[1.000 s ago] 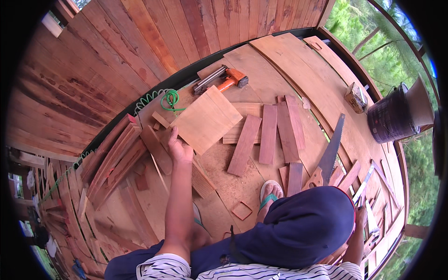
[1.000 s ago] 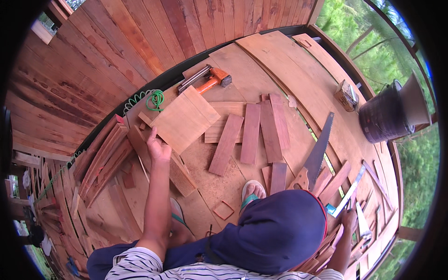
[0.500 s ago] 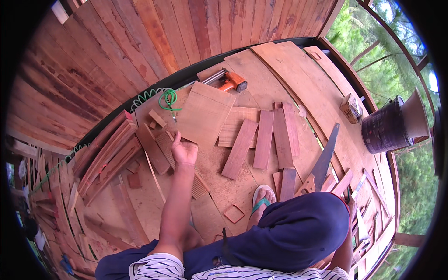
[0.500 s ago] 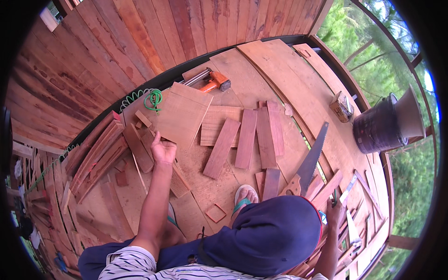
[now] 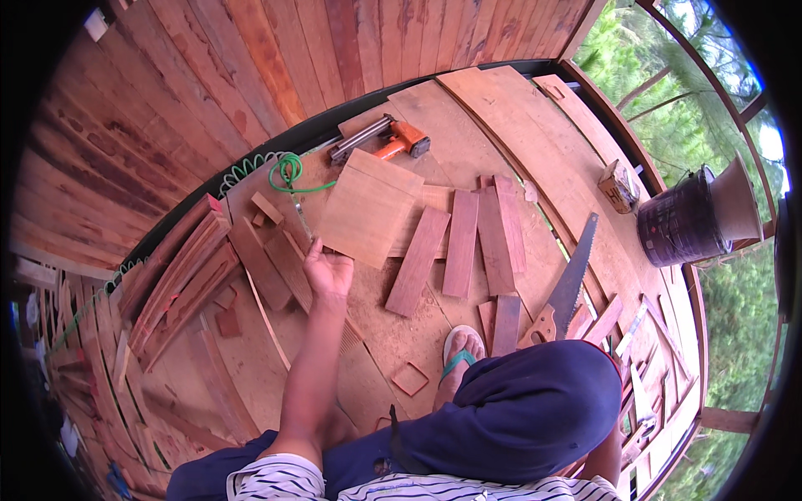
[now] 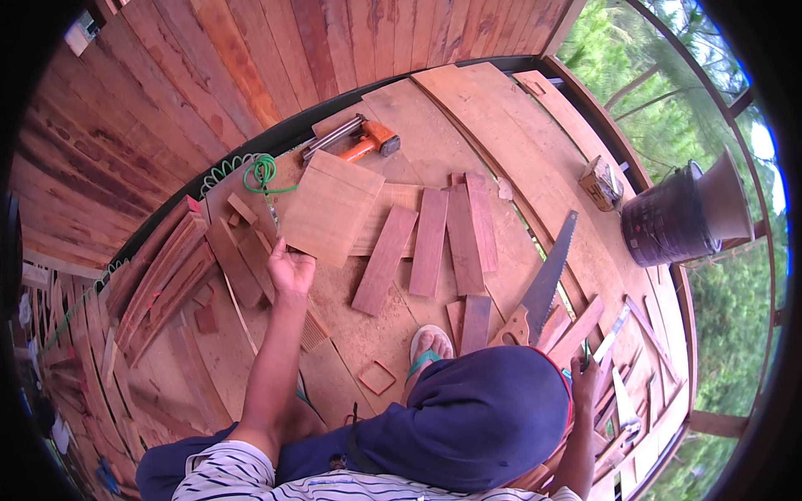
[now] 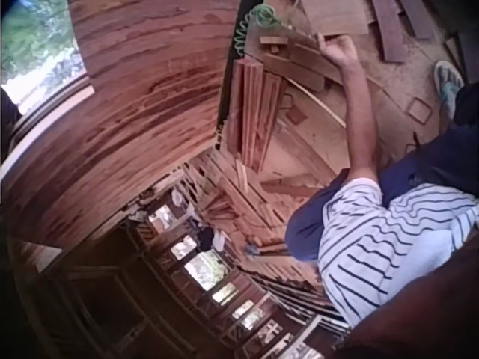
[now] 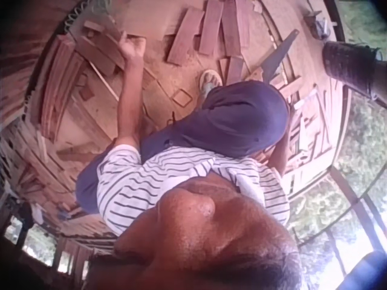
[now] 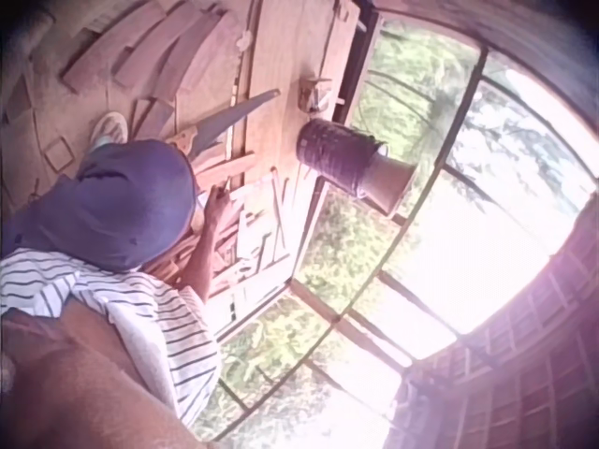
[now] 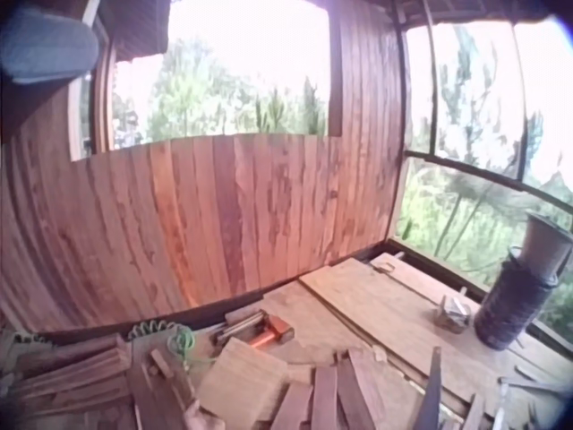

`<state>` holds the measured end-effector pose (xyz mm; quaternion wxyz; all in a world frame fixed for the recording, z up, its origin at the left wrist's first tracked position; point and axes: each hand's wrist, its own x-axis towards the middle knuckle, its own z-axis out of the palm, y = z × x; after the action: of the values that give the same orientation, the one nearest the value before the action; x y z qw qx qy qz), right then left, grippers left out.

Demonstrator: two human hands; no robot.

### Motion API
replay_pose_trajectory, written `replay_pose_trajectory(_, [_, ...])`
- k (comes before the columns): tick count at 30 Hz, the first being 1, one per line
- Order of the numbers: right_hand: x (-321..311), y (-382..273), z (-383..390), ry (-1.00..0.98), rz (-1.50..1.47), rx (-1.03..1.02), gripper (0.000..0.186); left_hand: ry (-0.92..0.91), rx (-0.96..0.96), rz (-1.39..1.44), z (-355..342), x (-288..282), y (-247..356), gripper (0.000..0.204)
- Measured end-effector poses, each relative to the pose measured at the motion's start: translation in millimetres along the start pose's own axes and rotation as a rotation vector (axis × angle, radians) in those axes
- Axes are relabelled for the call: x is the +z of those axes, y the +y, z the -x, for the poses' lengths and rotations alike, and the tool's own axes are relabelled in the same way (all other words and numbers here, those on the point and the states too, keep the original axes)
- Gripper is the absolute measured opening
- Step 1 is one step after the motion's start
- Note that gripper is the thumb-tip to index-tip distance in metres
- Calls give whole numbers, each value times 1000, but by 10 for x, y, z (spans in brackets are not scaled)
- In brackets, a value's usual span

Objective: The person measures and marks wooden planks using a metal ruler and a pencil. They repeatedly position the ruler, draw lines, and adjust the wood pieces on the floor.

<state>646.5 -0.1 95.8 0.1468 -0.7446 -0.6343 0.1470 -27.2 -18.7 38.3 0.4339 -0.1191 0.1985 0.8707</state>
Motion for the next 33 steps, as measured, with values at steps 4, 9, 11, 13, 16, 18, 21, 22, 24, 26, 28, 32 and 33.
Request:
replay_pose_trajectory(4, [-12, -179, 12, -39, 24, 24, 30, 52, 8, -6, 27, 44, 88, 42])
replay_pose_trajectory(9, [4, 285, -78, 18, -40, 53, 29, 19, -12, -23, -145, -18, -43, 41])
replay_pose_trajectory(11, [-93, -451, -66, -57, 87, 61, 30, -24, 0, -52, -240, -258, 278, 39])
replay_pose_trajectory(13, [-209, -466, -124, -60, 139, 88, 34, 12, 28, -100, -319, -349, 434, 36])
replay_pose_trajectory(16, [-248, -331, -148, 22, 103, 41, 36, 59, 66, -112, -381, -432, 688, 41])
replay_pose_trajectory(18, [-344, -216, -124, -38, 136, 135, 36, 235, 125, -131, -275, -225, 606, 44])
replay_pose_trajectory(21, [-277, -484, -137, -105, 106, 115, 29, 308, 131, -180, -293, -178, 746, 44])
replay_pose_trajectory(22, [-191, -620, -146, -118, 74, 55, 27, 314, 127, -157, -293, -147, 735, 44])
replay_pose_trajectory(24, [44, -1024, -205, -142, 12, -132, 22, 319, 126, -191, -238, -75, 603, 45])
replay_pose_trajectory(26, [333, -1725, -235, -147, -53, -454, 16, 339, 119, -213, -190, -5, 416, 46])
replay_pose_trajectory(28, [883, -2421, -221, -255, -180, -703, 15, 353, 136, -224, -168, 15, 372, 47])
replay_pose_trajectory(32, [1906, -3616, -143, -415, -282, -1171, 16, 350, 139, -227, -180, 147, 162, 48])
replay_pose_trajectory(33, [2207, -3807, -115, -444, -254, -1267, 15, 357, 154, -237, -201, 160, 212, 48])
